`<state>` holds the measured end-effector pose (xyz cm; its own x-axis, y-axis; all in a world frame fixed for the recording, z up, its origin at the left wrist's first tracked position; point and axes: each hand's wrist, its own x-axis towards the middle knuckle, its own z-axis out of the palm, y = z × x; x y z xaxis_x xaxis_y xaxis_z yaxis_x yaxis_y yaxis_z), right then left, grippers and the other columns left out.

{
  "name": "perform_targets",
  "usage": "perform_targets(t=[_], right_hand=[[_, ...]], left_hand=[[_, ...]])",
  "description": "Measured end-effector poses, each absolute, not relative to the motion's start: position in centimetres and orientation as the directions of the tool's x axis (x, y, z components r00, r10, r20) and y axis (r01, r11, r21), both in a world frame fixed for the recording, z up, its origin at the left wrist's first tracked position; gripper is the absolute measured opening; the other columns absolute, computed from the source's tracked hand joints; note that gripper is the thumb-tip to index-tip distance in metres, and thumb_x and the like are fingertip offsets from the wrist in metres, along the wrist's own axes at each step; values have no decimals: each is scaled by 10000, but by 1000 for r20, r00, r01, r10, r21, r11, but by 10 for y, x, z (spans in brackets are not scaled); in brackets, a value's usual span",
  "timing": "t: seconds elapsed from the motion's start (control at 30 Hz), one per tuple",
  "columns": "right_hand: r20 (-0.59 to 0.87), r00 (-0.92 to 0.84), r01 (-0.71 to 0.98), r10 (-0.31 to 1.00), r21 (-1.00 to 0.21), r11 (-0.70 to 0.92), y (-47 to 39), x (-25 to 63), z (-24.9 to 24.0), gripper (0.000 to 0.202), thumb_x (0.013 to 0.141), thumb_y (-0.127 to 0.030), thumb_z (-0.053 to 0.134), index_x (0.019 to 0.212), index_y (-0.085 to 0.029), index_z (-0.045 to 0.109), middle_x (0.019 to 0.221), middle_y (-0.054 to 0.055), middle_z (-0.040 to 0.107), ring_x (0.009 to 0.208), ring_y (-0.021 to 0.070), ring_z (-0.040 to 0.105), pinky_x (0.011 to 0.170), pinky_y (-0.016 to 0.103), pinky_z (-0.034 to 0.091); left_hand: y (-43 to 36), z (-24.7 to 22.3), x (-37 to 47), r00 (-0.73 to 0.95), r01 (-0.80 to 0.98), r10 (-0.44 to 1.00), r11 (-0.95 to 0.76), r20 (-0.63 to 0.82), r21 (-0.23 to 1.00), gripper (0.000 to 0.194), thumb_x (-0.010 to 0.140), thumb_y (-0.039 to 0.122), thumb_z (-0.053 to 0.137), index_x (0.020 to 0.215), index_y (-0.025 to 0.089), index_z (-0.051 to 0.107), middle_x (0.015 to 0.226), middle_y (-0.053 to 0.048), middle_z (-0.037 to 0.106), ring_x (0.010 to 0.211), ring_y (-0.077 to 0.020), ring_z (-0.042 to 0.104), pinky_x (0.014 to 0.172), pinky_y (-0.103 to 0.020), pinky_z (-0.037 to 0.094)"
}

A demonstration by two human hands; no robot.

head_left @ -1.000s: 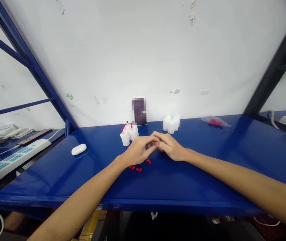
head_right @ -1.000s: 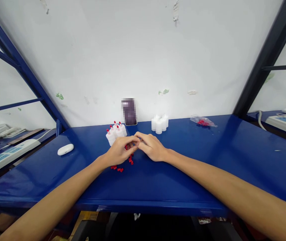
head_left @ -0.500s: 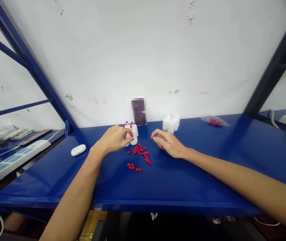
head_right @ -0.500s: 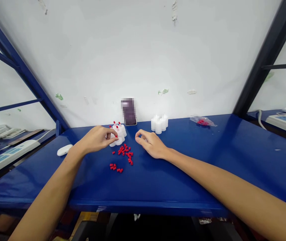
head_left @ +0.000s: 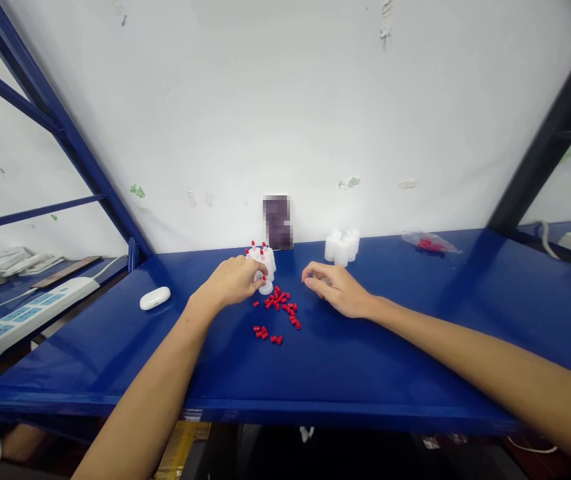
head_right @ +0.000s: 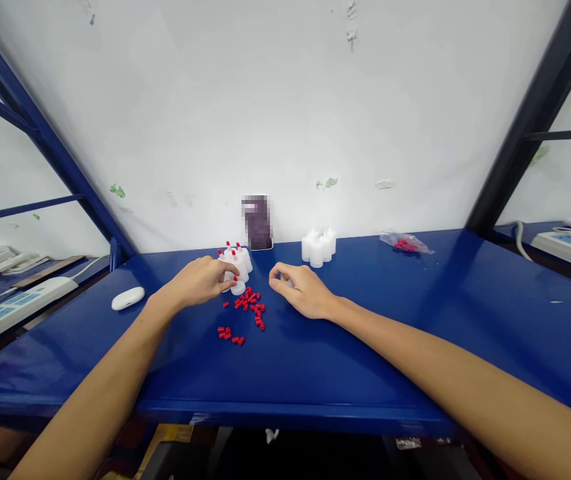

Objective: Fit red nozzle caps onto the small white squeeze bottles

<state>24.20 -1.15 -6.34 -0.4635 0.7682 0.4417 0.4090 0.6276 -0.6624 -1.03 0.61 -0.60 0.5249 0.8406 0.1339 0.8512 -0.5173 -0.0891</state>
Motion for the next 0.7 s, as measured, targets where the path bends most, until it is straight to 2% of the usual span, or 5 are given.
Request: perform_targets(t=[0.17, 0.27, 0.47, 0.57, 0.7], right_hand=[[442, -467, 444, 766, -632, 635, -13, 242, -62, 205, 950, -341, 468, 877, -197, 594, 645, -37, 534, 559, 116, 444, 577, 253, 331], [428, -484, 496, 763, -584, 642, -16, 240, -60, 165, 918, -287, 498, 837, -193, 606, 636, -35, 539, 565, 116, 438, 582, 251, 324], [411, -518, 553, 750, -508, 660, -19, 236, -57, 144, 876, -204, 510, 771, -185, 607, 635, -31, 565, 566, 106, 455, 602, 243, 323], [415, -524, 553, 744, -499, 667, -18, 236, -58, 142, 870, -193, 509, 770, -184, 610, 631, -30, 569, 563, 106, 463, 598, 240, 318], [417, -529, 565, 739, -477, 673, -17, 236, -60, 125, 858, -186, 520, 774, -187, 613, 647, -28, 593, 575, 109, 487, 599, 241, 312]], left_hand=[[6, -9, -9, 494, 869, 848, -482, 191, -110, 283, 873, 397, 579, 1070, 229, 693, 805, -69, 733, 746, -230, 667, 655, -299, 425], [7, -11, -7, 476, 878, 858, -452, 192, -159, 225, 856, 365, 607, 1010, 223, 690, 793, -71, 719, 757, -236, 671, 654, -298, 429], [6, -14, 1, 412, 903, 872, -352, 265, -245, 180, 874, 309, 571, 1011, 219, 644, 852, -94, 715, 803, -297, 685, 650, -334, 456], [4, -14, 3, 467, 880, 843, -413, 267, -236, 195, 889, 303, 555, 1045, 230, 646, 877, -80, 724, 812, -285, 689, 657, -328, 461], [0, -14, 6, 616, 782, 774, -579, 147, -230, 245, 913, 249, 503, 1081, 257, 682, 915, -68, 741, 856, -258, 694, 681, -311, 466]])
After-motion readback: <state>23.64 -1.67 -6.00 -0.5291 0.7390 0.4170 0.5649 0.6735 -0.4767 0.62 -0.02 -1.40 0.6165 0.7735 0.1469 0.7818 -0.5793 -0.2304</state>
